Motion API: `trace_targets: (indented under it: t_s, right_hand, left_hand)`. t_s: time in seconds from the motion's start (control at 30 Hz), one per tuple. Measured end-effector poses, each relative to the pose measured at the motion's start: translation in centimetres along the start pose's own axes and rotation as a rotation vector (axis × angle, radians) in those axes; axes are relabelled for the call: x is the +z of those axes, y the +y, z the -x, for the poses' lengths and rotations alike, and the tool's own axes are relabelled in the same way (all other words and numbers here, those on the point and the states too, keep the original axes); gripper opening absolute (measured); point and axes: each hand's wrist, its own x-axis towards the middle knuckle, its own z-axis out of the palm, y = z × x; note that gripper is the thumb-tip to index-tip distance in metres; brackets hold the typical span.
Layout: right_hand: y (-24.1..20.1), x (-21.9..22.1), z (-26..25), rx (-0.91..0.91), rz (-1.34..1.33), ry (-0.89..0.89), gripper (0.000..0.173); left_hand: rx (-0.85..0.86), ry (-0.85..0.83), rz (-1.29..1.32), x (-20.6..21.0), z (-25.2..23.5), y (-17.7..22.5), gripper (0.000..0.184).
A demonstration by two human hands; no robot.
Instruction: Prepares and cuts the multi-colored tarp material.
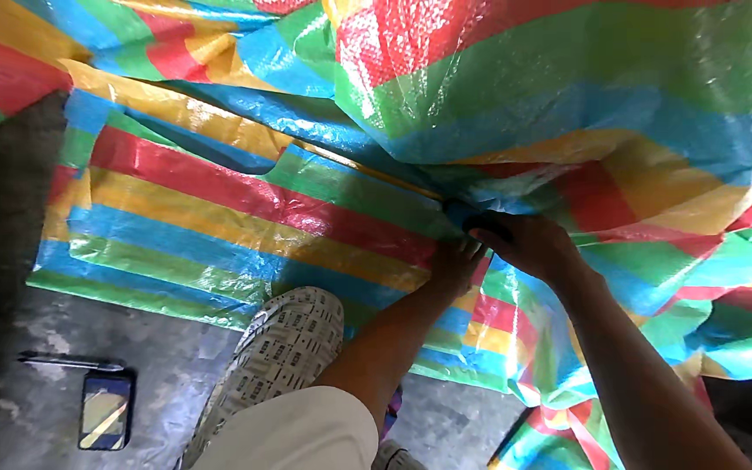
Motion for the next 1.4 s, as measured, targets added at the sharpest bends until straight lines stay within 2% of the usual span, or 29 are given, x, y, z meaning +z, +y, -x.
trace_targets:
  t_s: [0.27, 0.7, 0.87, 1.03, 1.1, 1.17, 1.23, 1.3, 1.33, 1.37, 1.4]
  right_hand:
    - [-2.1, -0.2, -1.6, -0.086, -0.015, 0.031, 0.055]
    - [-7.7, -1.6, -3.9, -0.203, -0.06, 0.031, 0.057]
    - [-10.0, -1.9, -4.9, -0.247, -0.067, 0.037, 0.057]
    - [-12.5, -2.0, -5.5, -0.253, -0.124, 0.039, 0.058]
    - [-13.4, -2.1, -5.8, -0.252, -0.14, 0.02, 0.06]
    - [-14.3, -2.1, -6.6, -0.271, -0.163, 0.008, 0.06]
    - [-15.6, -2.4, -8.2, -0.262, -0.164, -0.043, 0.061]
    - [-16.7, -2.5, -9.3, -0.259, -0.149, -0.072, 0.063]
    - [-17.1, -2.5, -9.6, -0.26, -0.14, -0.07, 0.062]
    - [-17.6, -2.4, -9.8, -0.261, -0.133, -0.069, 0.062]
    - [-18.1, -2.4, -10.0, -0.271, -0.134, -0.066, 0.062]
  left_hand:
    - [-0.01, -0.03, 0.04, -0.8, 0.2, 0.2, 0.078]
    - [-0.036, 0.016, 0.088, -1.2, 0.3, 0.4, 0.094]
    - [-0.047, -0.038, 0.134, -2.0, 0.5, 0.5, 0.098]
    - [-0.016, 0.052, 0.142, 1.3, -1.9, -0.5, 0.11]
    - [-0.025, 0.014, 0.162, -1.0, -0.4, -0.2, 0.098]
    - [-0.095, -0.183, 0.202, -6.9, 2.8, 0.9, 0.078]
    - [-0.094, -0.221, 0.259, -9.0, 4.1, 0.9, 0.066]
    - [-0.102, -0.122, 0.224, -7.5, 4.1, 1.1, 0.062]
    - [-0.092, 0.106, 0.222, -4.8, 3.9, 1.1, 0.059]
    - [-0.037, 0.434, 0.236, -1.6, 3.1, 0.7, 0.056]
    - [-0.117, 0.145, 0.252, -4.8, 4.0, 1.1, 0.059]
